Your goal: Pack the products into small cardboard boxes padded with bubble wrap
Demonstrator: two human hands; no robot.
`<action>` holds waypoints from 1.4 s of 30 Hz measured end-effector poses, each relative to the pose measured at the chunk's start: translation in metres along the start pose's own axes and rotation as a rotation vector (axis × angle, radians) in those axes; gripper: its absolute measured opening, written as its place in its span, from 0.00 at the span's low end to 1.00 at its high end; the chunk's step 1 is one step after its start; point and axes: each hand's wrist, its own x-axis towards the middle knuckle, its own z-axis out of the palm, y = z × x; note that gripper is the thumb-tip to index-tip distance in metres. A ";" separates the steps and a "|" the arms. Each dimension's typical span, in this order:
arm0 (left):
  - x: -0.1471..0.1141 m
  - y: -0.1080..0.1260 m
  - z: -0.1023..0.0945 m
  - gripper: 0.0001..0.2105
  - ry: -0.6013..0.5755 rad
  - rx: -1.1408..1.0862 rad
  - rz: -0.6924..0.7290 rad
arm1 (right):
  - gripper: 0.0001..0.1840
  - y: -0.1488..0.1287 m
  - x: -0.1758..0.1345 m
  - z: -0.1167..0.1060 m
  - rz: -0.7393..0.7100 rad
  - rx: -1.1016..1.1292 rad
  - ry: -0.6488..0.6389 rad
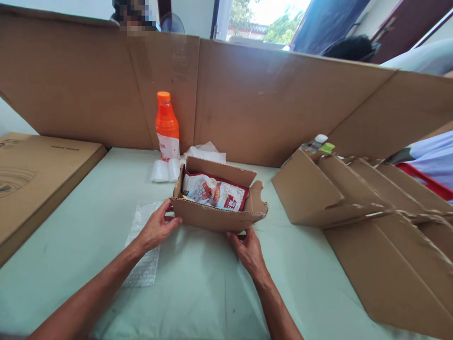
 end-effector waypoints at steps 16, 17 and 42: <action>-0.074 -0.042 -0.090 0.15 0.155 0.728 0.251 | 0.25 -0.050 -0.063 0.082 -0.662 -0.344 -0.293; -0.072 -0.045 -0.086 0.16 0.129 0.765 0.250 | 0.26 -0.064 -0.064 0.099 -0.725 -0.393 -0.369; -0.105 -0.037 -0.094 0.05 0.238 0.671 -0.151 | 0.06 -0.056 -0.149 0.097 -0.373 -0.218 -0.278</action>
